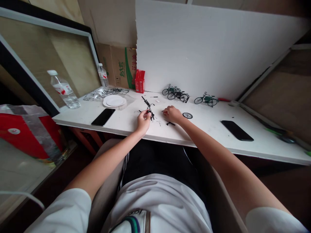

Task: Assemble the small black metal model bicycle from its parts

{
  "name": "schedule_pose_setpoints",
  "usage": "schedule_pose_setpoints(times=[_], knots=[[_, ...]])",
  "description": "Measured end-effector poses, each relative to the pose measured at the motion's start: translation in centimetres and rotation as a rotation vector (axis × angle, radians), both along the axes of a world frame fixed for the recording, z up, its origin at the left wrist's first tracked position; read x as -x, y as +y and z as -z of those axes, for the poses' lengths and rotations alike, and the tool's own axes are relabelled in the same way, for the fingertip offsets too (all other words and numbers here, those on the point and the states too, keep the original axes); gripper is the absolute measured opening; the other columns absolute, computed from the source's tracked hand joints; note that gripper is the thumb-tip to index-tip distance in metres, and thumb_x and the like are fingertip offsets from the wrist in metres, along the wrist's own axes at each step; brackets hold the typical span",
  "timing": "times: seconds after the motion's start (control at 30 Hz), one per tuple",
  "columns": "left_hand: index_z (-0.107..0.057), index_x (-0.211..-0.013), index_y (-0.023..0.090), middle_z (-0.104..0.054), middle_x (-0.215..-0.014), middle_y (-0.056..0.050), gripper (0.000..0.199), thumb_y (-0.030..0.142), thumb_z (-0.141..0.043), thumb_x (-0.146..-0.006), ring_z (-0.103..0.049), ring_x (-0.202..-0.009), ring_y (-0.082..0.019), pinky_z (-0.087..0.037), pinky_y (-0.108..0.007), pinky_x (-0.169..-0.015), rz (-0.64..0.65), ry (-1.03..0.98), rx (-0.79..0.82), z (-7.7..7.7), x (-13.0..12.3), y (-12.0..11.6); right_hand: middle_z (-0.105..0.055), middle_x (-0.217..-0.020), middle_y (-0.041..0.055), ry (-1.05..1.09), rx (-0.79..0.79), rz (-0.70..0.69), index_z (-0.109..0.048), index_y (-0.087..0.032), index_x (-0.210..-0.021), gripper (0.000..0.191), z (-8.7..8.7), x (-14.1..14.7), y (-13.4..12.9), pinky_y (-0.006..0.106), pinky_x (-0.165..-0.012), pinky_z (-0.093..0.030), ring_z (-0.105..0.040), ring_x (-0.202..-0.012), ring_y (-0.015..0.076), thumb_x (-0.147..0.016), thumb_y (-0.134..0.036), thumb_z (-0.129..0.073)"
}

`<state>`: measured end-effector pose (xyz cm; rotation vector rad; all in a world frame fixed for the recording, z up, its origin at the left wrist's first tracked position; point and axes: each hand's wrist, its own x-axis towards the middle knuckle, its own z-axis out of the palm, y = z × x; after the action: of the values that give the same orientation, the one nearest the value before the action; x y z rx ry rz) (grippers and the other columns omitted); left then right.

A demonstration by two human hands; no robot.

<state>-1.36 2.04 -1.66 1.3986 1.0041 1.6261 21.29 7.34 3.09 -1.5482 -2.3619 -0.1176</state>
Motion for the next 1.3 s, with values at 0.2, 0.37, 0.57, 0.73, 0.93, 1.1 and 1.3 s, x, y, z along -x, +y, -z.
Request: schedule_pose_setpoints(times=[0.2,0.37,0.57,0.73,0.93,1.1,1.3], knots=[[-0.073,-0.120,0.014,-0.076,-0.109,-0.015,0.039,0.041,-0.077,-0.092,-0.071,-0.097,-0.021,-0.057,-0.032,-0.086,-0.052,-0.093,0.059,-0.1,-0.3,-0.1,-0.076,-0.106,0.0168,0.001,-0.002,-0.143,-0.080,-0.015,-0.102,0.017,0.1,-1.0,-0.4,0.038,-0.089,-0.054,-0.066,-0.105,0.0312,-0.096,-0.017,-0.065],[-0.071,-0.120,0.012,-0.076,-0.106,-0.014,0.043,0.039,-0.082,-0.087,-0.072,-0.091,-0.020,-0.056,-0.031,-0.083,0.059,-0.180,0.073,-0.7,-0.4,-0.6,-0.078,-0.107,0.0143,0.110,0.012,-0.192,-0.080,-0.016,-0.103,0.017,0.3,-2.3,-0.7,0.037,-0.092,-0.054,-0.069,-0.104,0.0306,-0.096,-0.017,-0.064],[-0.072,-0.117,0.012,-0.077,-0.104,-0.013,0.044,0.039,-0.086,-0.084,-0.072,-0.091,-0.019,-0.056,-0.031,-0.083,0.094,-0.201,0.078,-0.7,-0.5,-0.6,-0.080,-0.110,0.0130,0.309,-0.083,-0.056,-0.078,-0.017,-0.113,0.032,0.3,-5.1,-1.6,0.041,-0.093,-0.055,-0.069,-0.106,0.0301,-0.097,-0.009,-0.051],[-0.073,-0.118,0.011,-0.078,-0.109,-0.016,0.043,0.034,-0.085,-0.084,-0.071,-0.089,-0.019,-0.056,-0.031,-0.083,0.061,-0.148,0.093,-0.2,-0.4,-0.2,-0.079,-0.107,0.0158,0.363,-0.271,0.032,-0.079,-0.016,-0.108,0.036,0.4,-8.6,-2.3,0.049,-0.097,-0.054,-0.066,-0.104,0.0327,-0.092,-0.009,-0.048],[-0.073,-0.121,0.011,-0.077,-0.111,-0.016,0.051,0.041,-0.086,-0.081,-0.072,-0.092,-0.021,-0.056,-0.033,-0.085,0.098,-0.110,0.046,-0.2,0.0,-0.3,-0.076,-0.107,0.0166,0.333,-0.333,0.100,-0.081,-0.017,-0.102,0.030,1.4,-11.3,-3.9,0.049,-0.098,-0.047,-0.061,-0.103,0.0335,-0.091,-0.013,-0.053],[-0.074,-0.120,0.012,-0.077,-0.111,-0.015,0.056,0.043,-0.089,-0.076,-0.071,-0.094,-0.021,-0.056,-0.033,-0.086,0.138,-0.084,0.032,-0.5,0.1,-0.4,-0.074,-0.108,0.0166,0.297,-0.310,-0.005,-0.083,-0.016,-0.104,0.027,1.2,-10.4,-5.6,0.044,-0.097,-0.045,-0.058,-0.103,0.0313,-0.096,-0.029,-0.061],[-0.074,-0.119,0.013,-0.076,-0.114,-0.015,0.057,0.043,-0.091,-0.073,-0.071,-0.097,-0.021,-0.056,-0.032,-0.084,0.150,-0.069,0.037,-0.8,0.1,-0.6,-0.078,-0.093,0.0126,0.287,-0.138,-0.109,-0.083,-0.018,-0.092,0.034,0.9,-9.7,-6.1,0.039,-0.092,-0.046,-0.062,-0.092,0.0274,-0.102,-0.043,-0.061]])
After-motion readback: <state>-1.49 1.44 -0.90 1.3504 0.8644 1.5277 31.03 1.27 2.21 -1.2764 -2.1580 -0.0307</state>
